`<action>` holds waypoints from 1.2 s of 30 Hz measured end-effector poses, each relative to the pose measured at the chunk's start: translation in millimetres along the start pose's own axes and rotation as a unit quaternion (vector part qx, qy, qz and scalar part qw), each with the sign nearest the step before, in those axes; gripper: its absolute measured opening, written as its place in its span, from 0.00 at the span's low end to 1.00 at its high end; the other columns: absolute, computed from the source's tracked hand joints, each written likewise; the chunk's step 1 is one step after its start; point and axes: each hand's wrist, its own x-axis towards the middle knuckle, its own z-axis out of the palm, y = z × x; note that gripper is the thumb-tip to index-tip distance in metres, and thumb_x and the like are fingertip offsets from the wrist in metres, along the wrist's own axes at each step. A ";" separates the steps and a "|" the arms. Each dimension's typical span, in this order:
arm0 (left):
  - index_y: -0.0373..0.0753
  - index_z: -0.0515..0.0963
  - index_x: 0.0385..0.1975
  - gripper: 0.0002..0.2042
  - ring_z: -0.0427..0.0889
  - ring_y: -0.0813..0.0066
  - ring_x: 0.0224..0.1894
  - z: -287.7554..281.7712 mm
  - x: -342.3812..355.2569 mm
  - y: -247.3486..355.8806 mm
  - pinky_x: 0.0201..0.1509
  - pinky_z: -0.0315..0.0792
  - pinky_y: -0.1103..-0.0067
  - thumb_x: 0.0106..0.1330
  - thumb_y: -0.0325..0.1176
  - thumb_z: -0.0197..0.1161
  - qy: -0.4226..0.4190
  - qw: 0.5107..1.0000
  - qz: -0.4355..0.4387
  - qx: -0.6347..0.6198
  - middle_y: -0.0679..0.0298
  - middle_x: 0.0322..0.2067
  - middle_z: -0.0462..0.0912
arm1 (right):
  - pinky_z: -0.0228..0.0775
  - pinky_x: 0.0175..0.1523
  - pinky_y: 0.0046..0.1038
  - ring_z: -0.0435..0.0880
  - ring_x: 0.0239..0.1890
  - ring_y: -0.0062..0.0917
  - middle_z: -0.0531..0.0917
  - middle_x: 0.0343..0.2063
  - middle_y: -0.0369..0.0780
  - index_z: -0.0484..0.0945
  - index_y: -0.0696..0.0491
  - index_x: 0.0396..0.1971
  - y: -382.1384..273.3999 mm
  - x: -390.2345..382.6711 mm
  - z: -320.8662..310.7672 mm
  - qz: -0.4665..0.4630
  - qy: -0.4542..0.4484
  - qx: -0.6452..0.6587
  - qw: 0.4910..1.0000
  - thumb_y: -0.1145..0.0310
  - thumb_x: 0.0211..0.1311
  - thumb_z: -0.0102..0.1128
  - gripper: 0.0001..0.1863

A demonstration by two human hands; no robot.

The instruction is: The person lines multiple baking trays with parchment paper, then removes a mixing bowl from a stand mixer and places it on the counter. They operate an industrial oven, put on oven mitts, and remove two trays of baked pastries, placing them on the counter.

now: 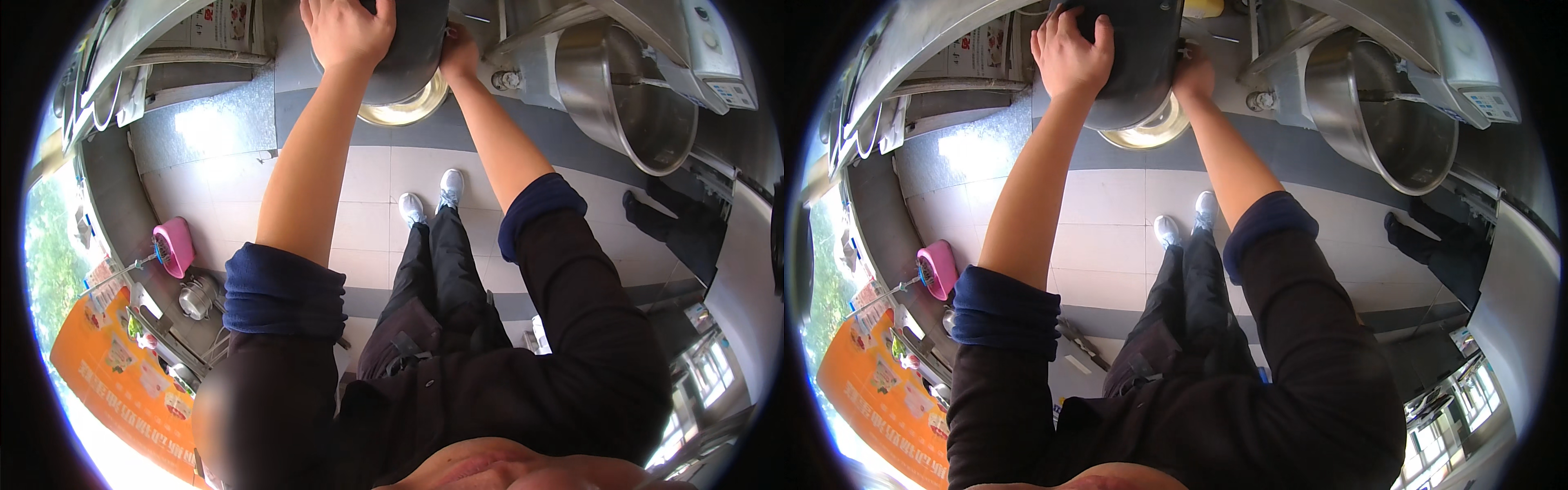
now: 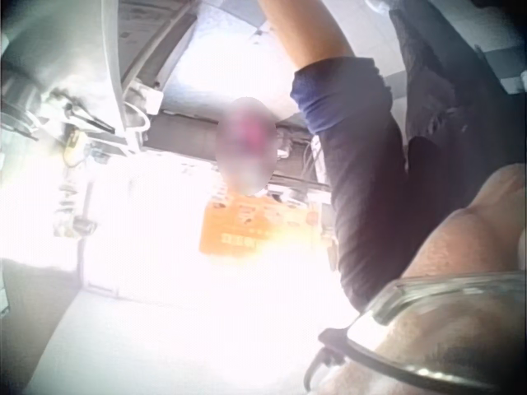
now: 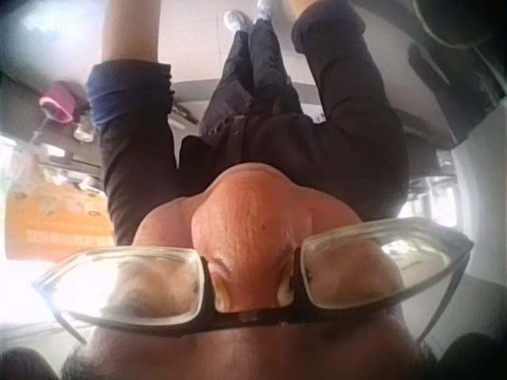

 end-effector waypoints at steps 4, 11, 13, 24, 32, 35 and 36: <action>0.33 0.78 0.53 0.22 0.75 0.44 0.63 -4.6 0.8 1.2 0.76 0.59 0.53 0.68 0.45 0.61 -0.010 1.000 -0.005 -0.002 0.45 0.55 0.80 | 0.78 0.60 0.45 0.86 0.56 0.48 0.88 0.52 0.49 0.82 0.51 0.56 2.6 0.7 1.0 0.000 -0.023 -0.006 1.000 0.66 0.67 0.55 0.20; 0.33 0.79 0.52 0.22 0.75 0.44 0.63 -1.8 -0.8 -1.1 0.76 0.60 0.54 0.67 0.44 0.61 -0.008 1.000 -0.001 0.003 0.45 0.53 0.81 | 0.78 0.59 0.45 0.86 0.54 0.48 0.88 0.49 0.48 0.83 0.52 0.52 -2.0 -0.2 -2.7 -0.005 -0.011 -0.017 1.000 0.65 0.67 0.60 0.16; 0.33 0.79 0.52 0.22 0.75 0.44 0.62 -0.8 -0.7 -1.8 0.76 0.60 0.54 0.67 0.44 0.62 -0.003 1.000 0.001 0.004 0.45 0.53 0.81 | 0.78 0.58 0.45 0.86 0.54 0.48 0.88 0.49 0.49 0.83 0.52 0.52 -2.8 -0.8 -2.2 -0.015 -0.007 -0.012 1.000 0.64 0.67 0.60 0.16; 0.33 0.79 0.51 0.21 0.76 0.43 0.61 0.6 -1.4 -3.6 0.75 0.61 0.54 0.66 0.43 0.62 -0.004 1.000 0.007 0.004 0.45 0.53 0.81 | 0.79 0.58 0.44 0.86 0.53 0.47 0.88 0.48 0.47 0.83 0.49 0.51 -1.3 -1.9 0.4 -0.008 0.009 -0.009 1.000 0.66 0.65 0.61 0.16; 0.33 0.79 0.51 0.21 0.76 0.44 0.62 0.3 -1.0 -3.2 0.75 0.61 0.54 0.67 0.44 0.62 -0.007 1.000 0.006 0.002 0.46 0.53 0.81 | 0.79 0.58 0.44 0.86 0.53 0.46 0.88 0.49 0.46 0.84 0.49 0.51 -3.0 -1.5 -0.5 0.010 0.006 -0.004 1.000 0.66 0.64 0.62 0.16; 0.33 0.79 0.51 0.21 0.76 0.44 0.62 0.4 -1.6 -3.2 0.75 0.61 0.54 0.67 0.44 0.62 -0.009 1.000 0.005 0.002 0.46 0.53 0.81 | 0.79 0.58 0.44 0.86 0.54 0.46 0.88 0.50 0.46 0.84 0.48 0.51 -4.9 -2.5 -1.6 0.015 0.003 -0.003 1.000 0.66 0.64 0.62 0.16; 0.33 0.79 0.51 0.21 0.76 0.44 0.62 0.4 -1.7 -3.4 0.75 0.61 0.55 0.67 0.44 0.62 -0.010 1.000 0.005 0.001 0.46 0.53 0.81 | 0.79 0.58 0.44 0.86 0.54 0.46 0.87 0.50 0.46 0.84 0.48 0.51 -5.5 -2.8 -1.8 0.017 0.002 -0.005 1.000 0.66 0.64 0.63 0.16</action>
